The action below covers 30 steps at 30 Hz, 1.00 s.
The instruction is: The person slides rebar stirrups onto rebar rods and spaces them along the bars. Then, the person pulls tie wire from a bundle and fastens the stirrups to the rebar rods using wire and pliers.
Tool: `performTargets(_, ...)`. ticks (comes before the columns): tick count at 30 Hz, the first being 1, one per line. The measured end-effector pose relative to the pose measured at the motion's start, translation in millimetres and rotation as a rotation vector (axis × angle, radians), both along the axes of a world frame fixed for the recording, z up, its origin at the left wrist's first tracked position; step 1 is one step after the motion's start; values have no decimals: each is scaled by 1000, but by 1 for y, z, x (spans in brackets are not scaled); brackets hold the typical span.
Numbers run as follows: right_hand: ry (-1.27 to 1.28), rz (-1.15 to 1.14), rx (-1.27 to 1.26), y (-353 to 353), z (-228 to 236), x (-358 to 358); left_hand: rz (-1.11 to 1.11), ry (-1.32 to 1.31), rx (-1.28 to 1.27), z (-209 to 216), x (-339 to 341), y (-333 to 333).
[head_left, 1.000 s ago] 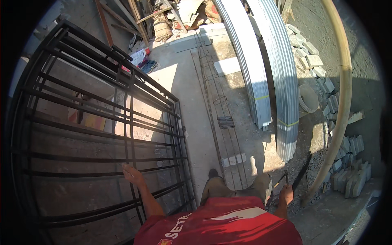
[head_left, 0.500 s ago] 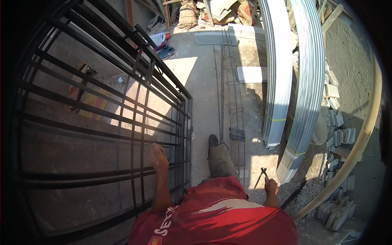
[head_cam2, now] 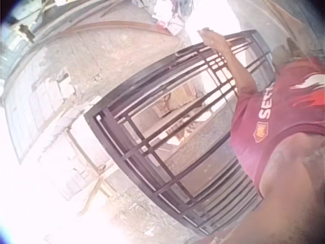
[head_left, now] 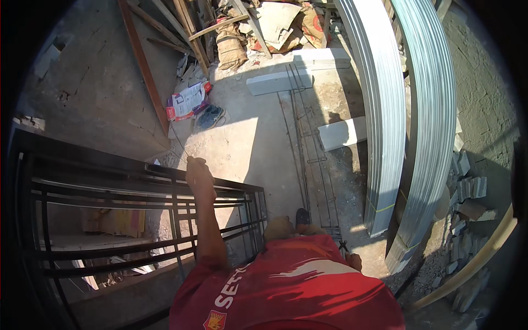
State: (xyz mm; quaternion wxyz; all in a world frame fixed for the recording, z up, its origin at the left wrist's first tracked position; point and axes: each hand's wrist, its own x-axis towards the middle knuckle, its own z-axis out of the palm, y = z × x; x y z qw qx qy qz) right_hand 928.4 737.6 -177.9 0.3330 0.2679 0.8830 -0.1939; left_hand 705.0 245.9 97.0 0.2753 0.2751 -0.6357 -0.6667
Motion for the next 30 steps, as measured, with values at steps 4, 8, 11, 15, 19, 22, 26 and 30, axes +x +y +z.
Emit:
performTargets(4,-12,355,-41,8,-30,-131,134,-47,-31,-15,-43,-39)
performTargets(8,223,612,-29,-14,-33,-255,256,-85,-42,-47,-84,-74)
performTargets(11,138,494,-60,-86,31,-345,282,-190,-245,-70,-109,-92)
performTargets(15,93,566,-6,-145,46,-435,362,-341,-177,-65,-183,-115)
performTargets(19,287,431,-34,-176,45,-492,314,-293,-262,-47,-271,-157)
performTargets(22,337,288,-51,-187,28,-509,219,-205,-498,-26,-356,-181)
performTargets(26,227,47,-86,-209,-7,-513,-98,-42,-780,-31,-466,-200)
performTargets(30,136,152,94,-239,-82,-487,-599,-108,-1060,-78,-560,-182)
